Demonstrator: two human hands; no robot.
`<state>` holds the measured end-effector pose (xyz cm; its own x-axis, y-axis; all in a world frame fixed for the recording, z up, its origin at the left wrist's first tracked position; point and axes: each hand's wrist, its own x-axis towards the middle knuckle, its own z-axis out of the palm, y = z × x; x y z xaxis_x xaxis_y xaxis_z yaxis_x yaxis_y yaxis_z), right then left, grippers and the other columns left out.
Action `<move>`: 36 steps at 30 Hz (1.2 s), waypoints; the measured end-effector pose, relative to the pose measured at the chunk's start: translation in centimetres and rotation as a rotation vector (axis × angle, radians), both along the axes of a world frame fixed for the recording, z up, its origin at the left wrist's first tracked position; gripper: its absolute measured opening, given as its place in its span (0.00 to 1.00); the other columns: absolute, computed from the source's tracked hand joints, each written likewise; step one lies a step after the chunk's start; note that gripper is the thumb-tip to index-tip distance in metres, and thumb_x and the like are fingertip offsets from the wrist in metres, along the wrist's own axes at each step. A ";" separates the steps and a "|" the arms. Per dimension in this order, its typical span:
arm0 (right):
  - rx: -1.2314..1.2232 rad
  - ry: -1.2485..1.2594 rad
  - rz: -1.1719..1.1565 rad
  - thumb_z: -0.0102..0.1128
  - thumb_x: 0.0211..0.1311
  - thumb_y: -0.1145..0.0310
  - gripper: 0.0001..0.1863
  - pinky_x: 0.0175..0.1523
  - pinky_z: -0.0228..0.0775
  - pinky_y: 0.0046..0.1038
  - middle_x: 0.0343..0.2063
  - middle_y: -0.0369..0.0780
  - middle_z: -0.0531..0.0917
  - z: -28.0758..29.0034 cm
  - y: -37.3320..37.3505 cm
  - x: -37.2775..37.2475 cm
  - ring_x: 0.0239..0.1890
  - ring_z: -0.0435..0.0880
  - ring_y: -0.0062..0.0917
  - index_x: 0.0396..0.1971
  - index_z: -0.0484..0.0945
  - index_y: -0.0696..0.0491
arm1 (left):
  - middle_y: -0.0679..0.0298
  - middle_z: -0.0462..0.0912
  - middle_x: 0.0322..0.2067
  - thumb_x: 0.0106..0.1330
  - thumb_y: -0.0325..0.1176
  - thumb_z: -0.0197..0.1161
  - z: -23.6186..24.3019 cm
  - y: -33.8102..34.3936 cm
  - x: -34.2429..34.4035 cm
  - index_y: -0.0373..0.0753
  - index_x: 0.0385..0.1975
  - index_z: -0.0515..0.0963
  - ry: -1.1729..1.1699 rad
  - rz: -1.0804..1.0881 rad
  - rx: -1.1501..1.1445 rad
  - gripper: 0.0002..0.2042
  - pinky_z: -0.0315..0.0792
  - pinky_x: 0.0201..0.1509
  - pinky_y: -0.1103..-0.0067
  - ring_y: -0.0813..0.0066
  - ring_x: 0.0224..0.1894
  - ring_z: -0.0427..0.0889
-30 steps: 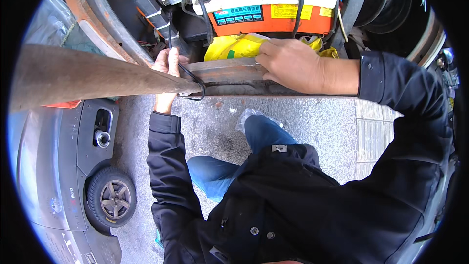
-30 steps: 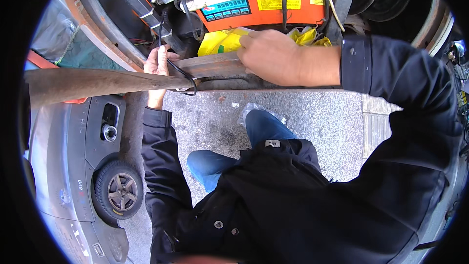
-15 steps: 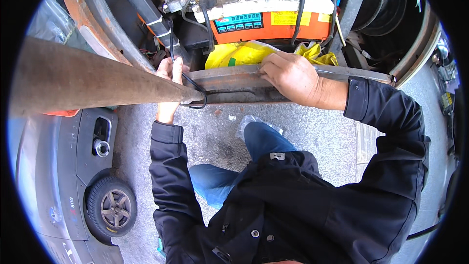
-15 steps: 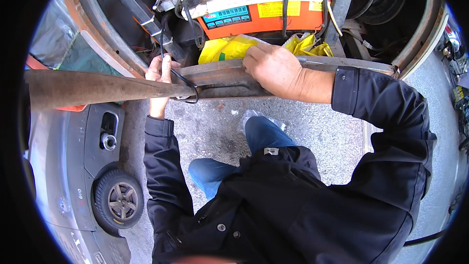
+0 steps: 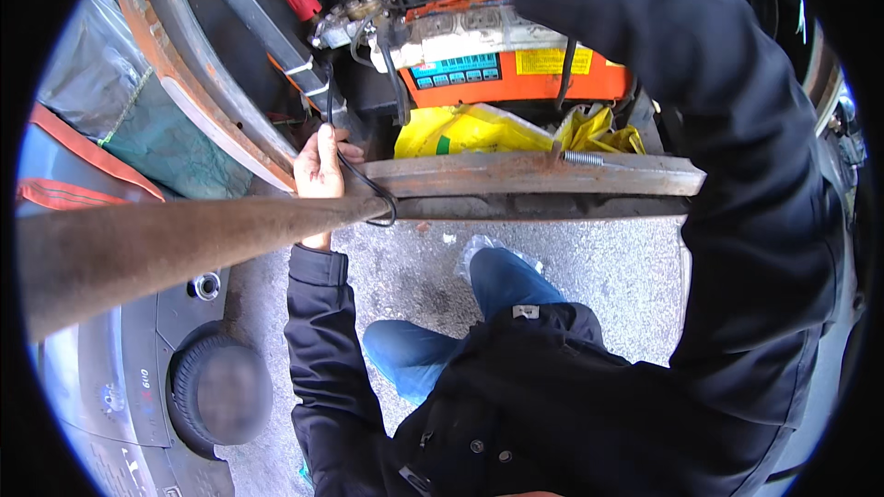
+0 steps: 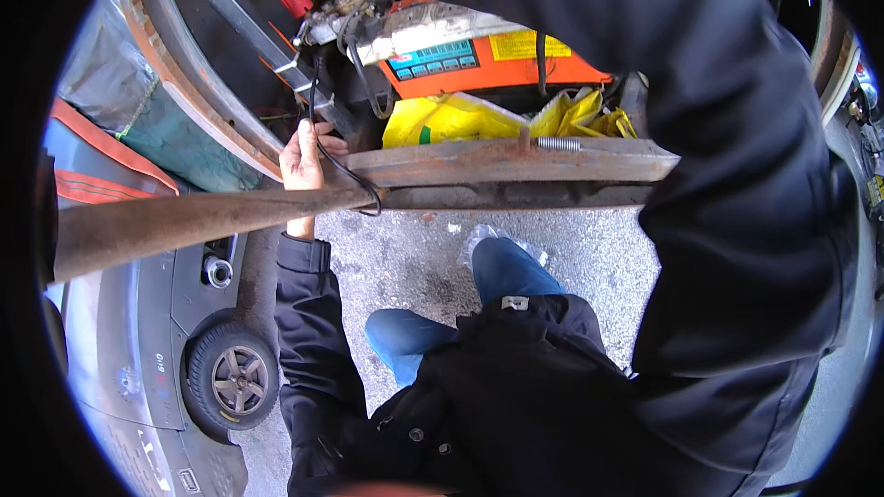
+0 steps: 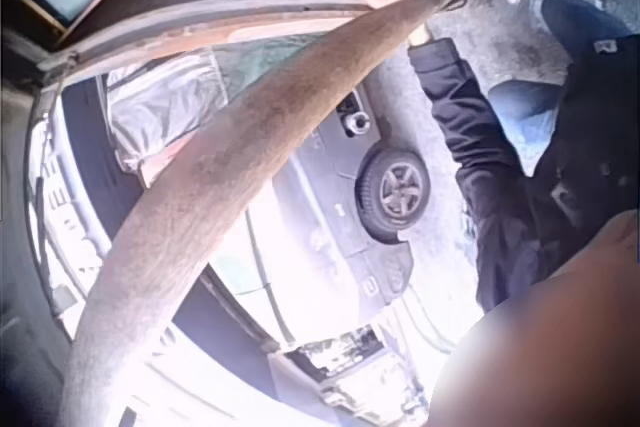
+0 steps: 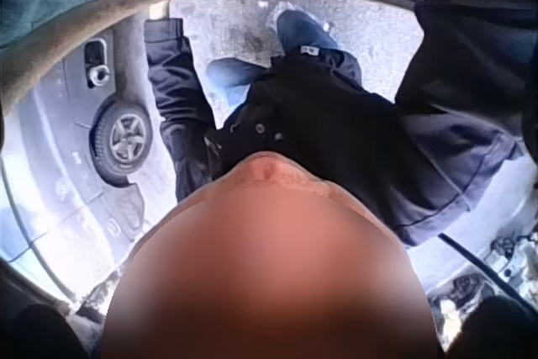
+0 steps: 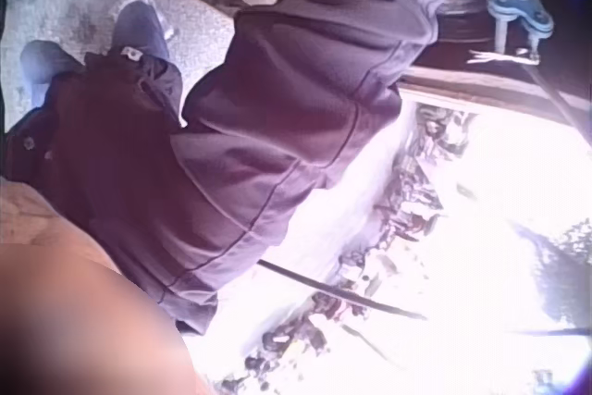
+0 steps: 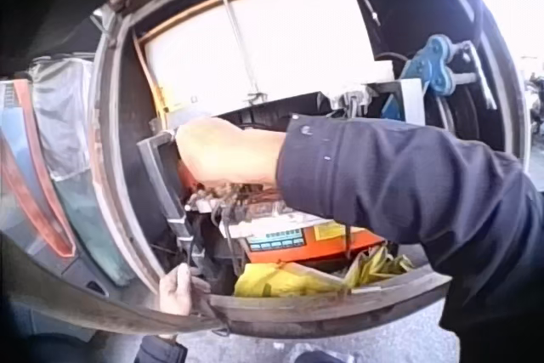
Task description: The person works on a portable generator in the open trunk of a vehicle. They manipulate wires and components near the engine and control panel, then secure the generator with a strap. Another person briefly assists by holding the generator steady.
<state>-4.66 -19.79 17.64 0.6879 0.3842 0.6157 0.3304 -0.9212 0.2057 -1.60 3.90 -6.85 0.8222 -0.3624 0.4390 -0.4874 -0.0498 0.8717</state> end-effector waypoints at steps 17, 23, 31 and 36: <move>0.378 0.573 0.008 0.67 0.58 0.69 0.10 0.27 0.73 0.29 0.20 0.41 0.84 -2.0 -0.8 25.2 0.20 0.82 0.25 0.20 0.82 0.58 | 0.60 0.85 0.30 0.84 0.42 0.46 -0.6 1.4 -0.9 0.28 0.40 0.84 -0.169 0.157 0.081 0.24 0.75 0.38 0.78 0.76 0.31 0.82; 0.471 0.650 0.059 0.70 0.58 0.69 0.09 0.30 0.81 0.25 0.28 0.41 0.89 -3.0 -1.0 27.5 0.26 0.87 0.24 0.30 0.86 0.61 | 0.59 0.86 0.32 0.83 0.45 0.45 -0.8 1.1 -1.0 0.30 0.39 0.85 -0.223 0.208 0.118 0.25 0.74 0.35 0.78 0.74 0.30 0.83; 0.415 0.673 0.078 0.69 0.57 0.71 0.11 0.34 0.86 0.27 0.33 0.44 0.90 -2.7 0.0 27.6 0.33 0.90 0.26 0.37 0.87 0.63 | 0.57 0.86 0.32 0.83 0.44 0.46 -0.8 0.4 -1.3 0.26 0.36 0.84 -0.195 0.261 0.069 0.26 0.73 0.37 0.78 0.74 0.30 0.82; 0.378 0.616 0.021 0.64 0.57 0.68 0.09 0.29 0.85 0.32 0.27 0.42 0.90 -3.5 -0.1 29.4 0.26 0.90 0.28 0.27 0.87 0.58 | 0.57 0.85 0.31 0.83 0.44 0.46 -0.7 0.1 -1.2 0.26 0.37 0.84 -0.179 0.272 0.076 0.26 0.73 0.38 0.79 0.75 0.31 0.82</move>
<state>24.72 -19.89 14.10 0.9478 0.2384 0.2117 0.3018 -0.8849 -0.3548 -2.80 3.96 -7.59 0.8055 -0.1772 0.5655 -0.5925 -0.2610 0.7621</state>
